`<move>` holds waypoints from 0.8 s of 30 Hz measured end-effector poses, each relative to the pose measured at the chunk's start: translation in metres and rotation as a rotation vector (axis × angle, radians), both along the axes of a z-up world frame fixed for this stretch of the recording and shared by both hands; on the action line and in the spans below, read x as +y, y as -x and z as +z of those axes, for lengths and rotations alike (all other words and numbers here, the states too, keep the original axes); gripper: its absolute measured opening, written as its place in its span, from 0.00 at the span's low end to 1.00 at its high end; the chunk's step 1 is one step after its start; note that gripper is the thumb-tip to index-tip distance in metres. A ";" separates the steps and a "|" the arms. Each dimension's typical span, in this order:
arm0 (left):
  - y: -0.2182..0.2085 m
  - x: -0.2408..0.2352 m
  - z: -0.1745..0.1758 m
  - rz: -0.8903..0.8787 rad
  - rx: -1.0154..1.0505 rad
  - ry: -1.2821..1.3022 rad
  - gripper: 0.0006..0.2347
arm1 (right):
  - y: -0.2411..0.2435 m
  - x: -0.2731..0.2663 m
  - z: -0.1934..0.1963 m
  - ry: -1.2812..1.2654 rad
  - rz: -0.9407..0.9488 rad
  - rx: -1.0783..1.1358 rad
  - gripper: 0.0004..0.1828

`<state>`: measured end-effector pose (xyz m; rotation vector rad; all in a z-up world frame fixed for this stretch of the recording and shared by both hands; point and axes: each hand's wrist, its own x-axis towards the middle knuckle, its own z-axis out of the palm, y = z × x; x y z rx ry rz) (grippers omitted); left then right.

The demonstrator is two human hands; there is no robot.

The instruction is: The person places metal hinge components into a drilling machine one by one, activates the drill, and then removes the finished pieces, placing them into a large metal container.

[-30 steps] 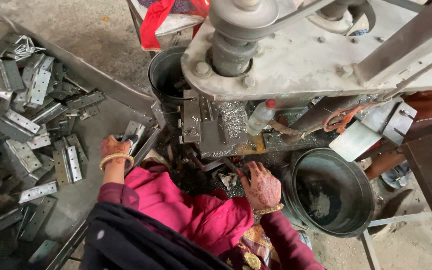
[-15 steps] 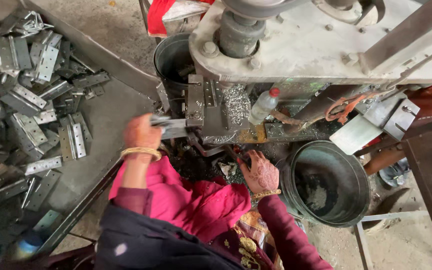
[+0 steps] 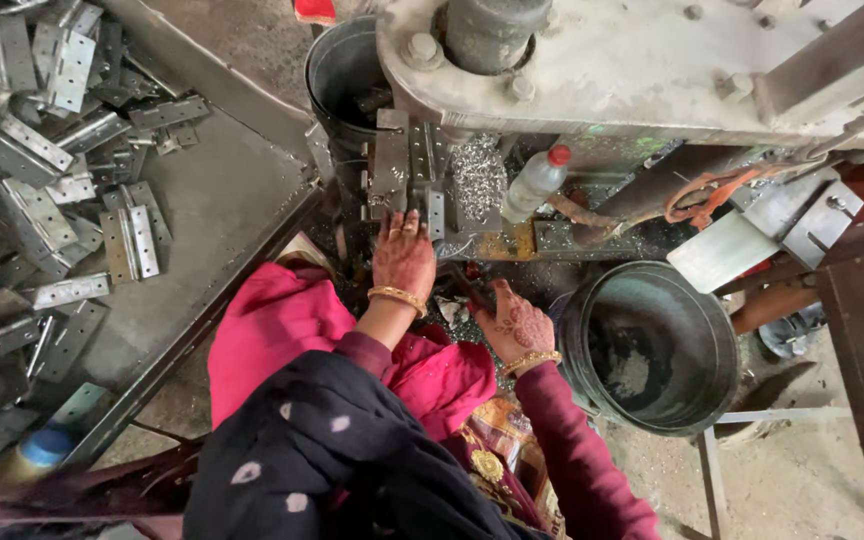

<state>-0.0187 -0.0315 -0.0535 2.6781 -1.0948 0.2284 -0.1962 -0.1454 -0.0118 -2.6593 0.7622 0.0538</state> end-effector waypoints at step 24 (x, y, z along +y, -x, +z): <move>-0.023 -0.024 0.006 0.094 0.064 -0.220 0.19 | 0.035 -0.018 -0.150 -0.090 -0.048 0.039 0.23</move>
